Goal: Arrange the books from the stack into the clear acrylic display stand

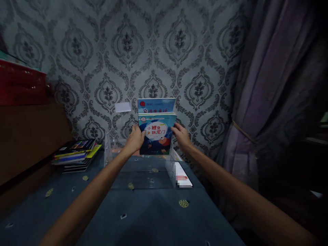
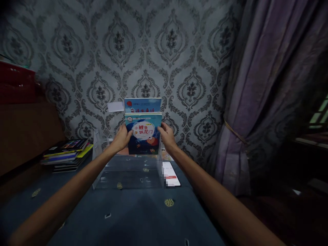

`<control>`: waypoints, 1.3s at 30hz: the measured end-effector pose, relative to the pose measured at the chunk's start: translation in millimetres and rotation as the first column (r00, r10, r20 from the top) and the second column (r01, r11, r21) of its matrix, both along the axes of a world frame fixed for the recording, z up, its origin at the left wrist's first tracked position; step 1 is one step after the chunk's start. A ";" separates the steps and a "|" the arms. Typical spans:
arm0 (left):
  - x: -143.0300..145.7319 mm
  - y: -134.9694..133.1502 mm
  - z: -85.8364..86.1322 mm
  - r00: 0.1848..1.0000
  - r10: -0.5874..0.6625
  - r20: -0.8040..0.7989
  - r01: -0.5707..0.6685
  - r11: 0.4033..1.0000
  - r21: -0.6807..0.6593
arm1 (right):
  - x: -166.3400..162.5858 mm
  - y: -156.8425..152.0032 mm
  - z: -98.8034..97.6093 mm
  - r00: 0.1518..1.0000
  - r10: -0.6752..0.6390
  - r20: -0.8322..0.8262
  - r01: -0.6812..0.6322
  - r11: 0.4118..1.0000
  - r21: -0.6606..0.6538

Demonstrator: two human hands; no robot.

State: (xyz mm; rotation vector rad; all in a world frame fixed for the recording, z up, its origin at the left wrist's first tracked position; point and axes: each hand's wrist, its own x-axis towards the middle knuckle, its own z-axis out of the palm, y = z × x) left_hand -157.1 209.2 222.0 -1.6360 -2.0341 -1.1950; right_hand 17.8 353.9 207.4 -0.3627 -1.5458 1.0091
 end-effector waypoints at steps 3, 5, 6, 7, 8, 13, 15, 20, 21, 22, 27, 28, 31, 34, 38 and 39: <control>-3.1 1.8 -1.2 1.000 -0.026 0.001 0.026 0.999 0.020 | -0.5 -0.9 0.4 1.000 0.001 -0.007 -0.001 1.000 -0.002; -4.9 2.4 -1.5 0.999 -0.044 -0.001 0.044 0.999 0.031 | -0.9 -1.1 0.7 1.000 -0.001 -0.010 0.001 1.000 -0.005; -5.6 2.2 -1.9 0.999 -0.054 -0.003 0.054 0.998 0.034 | -0.9 -1.2 0.6 1.000 -0.003 -0.012 0.003 1.000 -0.007; -6.3 1.5 -2.7 0.998 -0.063 -0.004 0.063 0.997 0.036 | -0.6 -1.5 0.1 1.000 -0.006 -0.015 0.006 1.000 -0.009; -7.0 -0.1 -4.4 0.998 -0.070 -0.002 0.071 0.997 0.034 | 0.2 -2.1 -1.1 1.000 -0.013 -0.020 0.013 1.000 -0.011; -11.8 -28.2 -31.2 0.990 -0.128 -0.061 0.134 0.985 0.109 | 15.6 -19.0 -24.6 0.992 -0.113 -0.059 0.111 0.993 -0.032; -16.8 -49.6 -50.9 0.982 -0.133 -0.132 0.151 0.978 0.145 | 25.7 -36.9 -44.1 0.982 -0.177 -0.058 0.177 0.984 -0.014; -49.1 -107.1 -108.2 0.956 -0.079 -0.282 0.108 0.990 0.087 | 40.9 -108.0 -110.8 0.965 -0.093 0.247 0.076 0.994 0.077; -59.5 -117.3 -118.3 0.953 -0.063 -0.297 0.087 0.994 0.068 | 40.2 -123.7 -124.9 0.945 0.000 0.328 -0.013 0.999 0.039; -71.1 -127.0 -127.2 0.949 -0.043 -0.312 0.063 0.996 0.056 | 38.1 -139.0 -138.4 0.917 0.093 0.388 -0.091 0.996 -0.023; -140.1 -166.7 -148.7 0.937 0.172 -0.304 -0.158 0.985 0.071 | 15.7 -199.6 -184.0 0.737 0.402 0.543 -0.306 0.915 -0.263; -154.4 -171.4 -149.0 0.923 0.243 -0.299 -0.235 0.970 0.064 | 11.3 -207.0 -187.8 0.716 0.447 0.537 -0.335 0.894 -0.297; -194.5 -175.5 -145.9 0.868 0.400 -0.294 -0.421 0.907 -0.008 | 3.2 -218.1 -192.4 0.685 0.518 0.512 -0.366 0.853 -0.373; -228.1 -165.3 -137.7 0.830 0.474 -0.293 -0.515 0.854 -0.078 | 2.1 -217.0 -193.3 0.689 0.532 0.493 -0.342 0.838 -0.426; -260.6 -141.3 -120.1 0.795 0.497 -0.347 -0.579 0.792 -0.192 | 4.2 -211.7 -196.3 0.686 0.537 0.491 -0.318 0.828 -0.462; -266.6 -135.4 -115.4 0.792 0.487 -0.368 -0.584 0.781 -0.221 | 4.7 -210.9 -197.4 0.683 0.536 0.496 -0.316 0.829 -0.461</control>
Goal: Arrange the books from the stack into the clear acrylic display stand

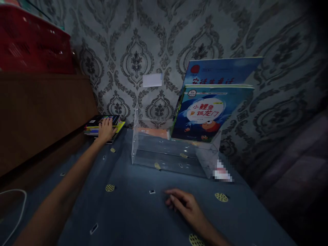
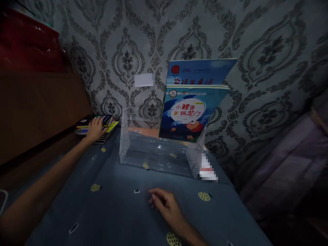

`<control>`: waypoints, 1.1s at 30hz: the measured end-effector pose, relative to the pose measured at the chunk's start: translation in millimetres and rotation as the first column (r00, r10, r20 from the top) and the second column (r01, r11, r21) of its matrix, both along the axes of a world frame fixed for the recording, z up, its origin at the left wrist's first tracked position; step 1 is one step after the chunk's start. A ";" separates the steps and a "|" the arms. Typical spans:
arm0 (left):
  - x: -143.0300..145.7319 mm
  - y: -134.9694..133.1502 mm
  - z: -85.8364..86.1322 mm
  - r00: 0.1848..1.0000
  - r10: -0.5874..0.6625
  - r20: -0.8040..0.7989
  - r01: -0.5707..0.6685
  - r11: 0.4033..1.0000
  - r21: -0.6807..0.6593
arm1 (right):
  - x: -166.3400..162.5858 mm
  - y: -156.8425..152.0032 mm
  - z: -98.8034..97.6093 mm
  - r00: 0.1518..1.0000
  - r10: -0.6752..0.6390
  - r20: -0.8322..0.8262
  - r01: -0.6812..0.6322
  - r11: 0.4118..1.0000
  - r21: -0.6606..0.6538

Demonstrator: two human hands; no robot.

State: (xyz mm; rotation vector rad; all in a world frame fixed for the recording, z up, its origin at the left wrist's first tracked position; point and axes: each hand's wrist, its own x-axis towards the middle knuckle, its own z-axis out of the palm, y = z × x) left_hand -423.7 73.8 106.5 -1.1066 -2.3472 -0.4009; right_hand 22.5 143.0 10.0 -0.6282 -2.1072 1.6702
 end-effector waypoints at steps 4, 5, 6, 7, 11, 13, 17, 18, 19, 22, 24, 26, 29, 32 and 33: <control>-16.3 17.1 13.5 1.000 0.005 -0.009 -0.006 0.988 -0.156 | 2.6 1.9 -3.0 1.000 0.011 0.020 -0.011 1.000 0.000; -18.7 18.8 15.2 1.000 0.009 -0.009 -0.011 0.981 -0.191 | 3.3 2.3 -3.1 1.000 0.014 0.024 -0.014 1.000 -0.001; -20.5 19.4 16.4 1.000 0.015 -0.010 -0.016 0.975 -0.223 | 4.0 2.8 -3.0 0.999 0.017 0.030 -0.017 1.000 0.000; -21.7 18.9 17.1 1.000 0.019 -0.014 -0.022 0.968 -0.250 | 4.5 3.2 -2.6 0.999 0.018 0.034 -0.018 1.000 0.002; -22.8 9.1 20.1 0.998 0.003 -0.057 -0.022 0.942 -0.334 | 4.9 3.8 -0.4 0.999 0.028 0.041 -0.029 0.999 0.019; -22.4 3.2 23.2 0.997 -0.015 -0.077 -0.014 0.931 -0.366 | 4.6 3.7 0.4 0.998 0.034 0.044 -0.036 0.999 0.032; -21.3 -3.2 31.0 0.995 -0.027 -0.091 -0.013 0.913 -0.407 | 3.9 3.7 0.1 0.998 0.049 0.045 -0.052 0.997 0.060; -20.7 -4.1 32.4 0.995 -0.029 -0.092 -0.011 0.910 -0.415 | 3.7 3.6 -0.2 0.998 0.052 0.044 -0.055 0.996 0.064; -19.9 -5.4 33.3 0.995 -0.034 -0.093 -0.008 0.907 -0.421 | 3.6 3.6 -0.5 0.998 0.054 0.041 -0.057 0.996 0.067; -15.8 -15.2 33.0 0.994 -0.058 -0.097 0.011 0.903 -0.429 | 3.8 3.3 -0.9 0.998 0.052 0.038 -0.055 0.996 0.073; -12.0 -28.6 30.7 0.992 -0.079 -0.098 0.030 0.905 -0.424 | 4.6 3.0 -1.0 0.998 0.053 0.040 -0.056 0.995 0.083; -7.9 -45.2 27.4 0.990 -0.101 -0.101 0.051 0.910 -0.411 | 5.7 2.9 -1.1 0.998 0.055 0.044 -0.059 0.994 0.096; -4.4 -65.9 22.1 0.987 -0.116 -0.114 0.066 0.925 -0.374 | 7.2 2.9 -1.7 0.999 0.043 0.033 -0.047 0.993 0.109; -5.9 -70.5 16.3 0.989 -0.086 -0.124 0.041 0.943 -0.329 | 7.3 3.1 -1.6 0.999 0.043 0.028 -0.046 0.992 0.115; -7.2 -68.6 14.2 0.990 -0.069 -0.121 0.028 0.948 -0.316 | 7.1 3.1 -1.3 0.998 0.049 0.031 -0.053 0.992 0.115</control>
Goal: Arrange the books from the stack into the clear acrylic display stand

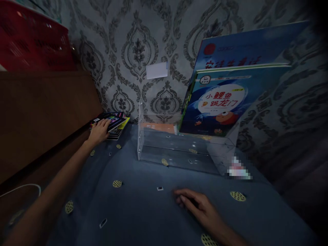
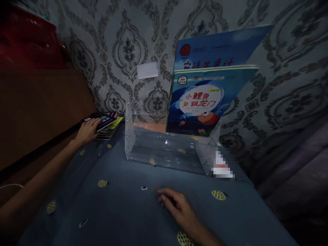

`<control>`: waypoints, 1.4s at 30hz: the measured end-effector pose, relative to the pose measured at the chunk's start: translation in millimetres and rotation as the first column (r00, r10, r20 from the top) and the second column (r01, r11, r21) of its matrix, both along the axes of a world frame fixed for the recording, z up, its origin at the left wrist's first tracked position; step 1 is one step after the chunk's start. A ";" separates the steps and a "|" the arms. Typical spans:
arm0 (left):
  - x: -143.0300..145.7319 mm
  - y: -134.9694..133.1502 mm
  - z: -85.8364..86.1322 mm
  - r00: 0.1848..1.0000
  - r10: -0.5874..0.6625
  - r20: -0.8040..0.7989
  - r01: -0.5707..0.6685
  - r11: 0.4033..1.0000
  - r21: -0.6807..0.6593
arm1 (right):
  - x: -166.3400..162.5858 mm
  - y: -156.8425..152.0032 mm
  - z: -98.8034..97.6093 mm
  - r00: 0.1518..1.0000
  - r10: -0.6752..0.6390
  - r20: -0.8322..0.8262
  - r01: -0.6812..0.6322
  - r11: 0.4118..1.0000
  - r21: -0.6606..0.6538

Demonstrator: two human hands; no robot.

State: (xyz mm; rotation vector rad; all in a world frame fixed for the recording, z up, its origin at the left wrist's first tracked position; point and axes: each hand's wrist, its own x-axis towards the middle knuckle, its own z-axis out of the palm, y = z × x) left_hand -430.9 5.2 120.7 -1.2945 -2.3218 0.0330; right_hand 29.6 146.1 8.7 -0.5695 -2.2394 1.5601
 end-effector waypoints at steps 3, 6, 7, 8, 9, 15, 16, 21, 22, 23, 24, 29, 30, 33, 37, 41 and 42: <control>-3.3 8.1 -7.1 0.998 0.050 0.029 -0.051 0.998 0.034 | -0.5 -0.2 1.8 1.000 0.010 0.014 -0.010 1.000 -0.001; -2.9 8.5 -15.0 0.996 0.068 0.055 -0.071 0.996 0.056 | -0.4 -0.6 4.0 0.999 0.017 0.031 -0.017 1.000 0.006; -1.9 5.7 -17.7 0.996 0.068 0.060 -0.071 0.996 0.059 | -0.3 -0.6 4.6 0.999 0.020 0.034 -0.020 1.000 0.010; -0.6 1.5 -20.5 0.996 0.063 0.066 -0.067 0.996 0.059 | -0.1 -0.5 5.1 0.999 0.023 0.039 -0.024 1.000 0.012; 0.9 -3.8 -23.5 0.996 0.053 0.073 -0.058 0.997 0.057 | 0.0 -0.3 5.5 0.999 0.026 0.043 -0.027 1.000 0.013; 12.7 -40.5 -49.5 0.994 -0.044 0.096 0.040 0.998 0.043 | -1.1 1.9 5.0 0.999 0.027 0.039 -0.028 0.999 0.029; 14.9 -45.4 -54.9 0.994 -0.053 0.099 0.049 0.998 0.043 | -1.5 2.1 4.9 0.999 0.027 0.035 -0.029 0.999 0.031; 23.7 -65.2 -77.4 0.981 -0.112 0.159 0.105 0.993 0.052 | -2.5 1.6 7.2 0.999 0.030 0.035 -0.031 0.999 0.043; 24.8 -69.1 -80.2 0.977 -0.126 0.174 0.118 0.991 0.056 | -2.5 1.3 8.2 0.999 0.030 0.038 -0.032 0.999 0.043; 25.7 -73.0 -82.5 0.972 -0.141 0.188 0.133 0.990 0.056 | -2.5 1.0 9.0 0.999 0.030 0.041 -0.032 0.999 0.040; 26.6 -76.9 -84.2 0.967 -0.156 0.203 0.149 0.988 0.051 | -2.4 0.8 9.7 0.999 0.030 0.042 -0.031 0.999 0.037; 34.5 -96.6 -88.4 0.923 -0.211 0.322 0.212 0.977 0.031 | -3.0 0.7 9.0 0.999 0.016 0.033 -0.017 0.999 0.041; 37.2 -100.4 -89.1 0.908 -0.225 0.354 0.227 0.973 0.037 | -3.2 0.7 8.7 1.000 0.014 0.027 -0.015 0.999 0.043; 47.0 -111.3 -90.9 0.837 -0.313 0.449 0.327 0.944 0.048 | -3.4 0.4 9.3 1.000 0.025 0.017 -0.026 0.998 0.053; 57.1 -118.9 -89.8 0.787 -0.346 0.510 0.403 0.915 -0.001 | -3.5 -0.8 10.1 0.999 0.027 0.022 -0.028 0.998 0.053; 56.5 -116.5 -78.7 0.794 -0.262 0.548 0.383 0.917 -0.116 | -4.0 -1.6 8.1 0.999 0.019 0.026 -0.020 0.999 0.042; 54.4 -115.1 -73.8 0.800 -0.217 0.559 0.366 0.915 -0.168 | -4.0 -1.7 7.6 0.999 0.020 0.028 -0.021 0.999 0.040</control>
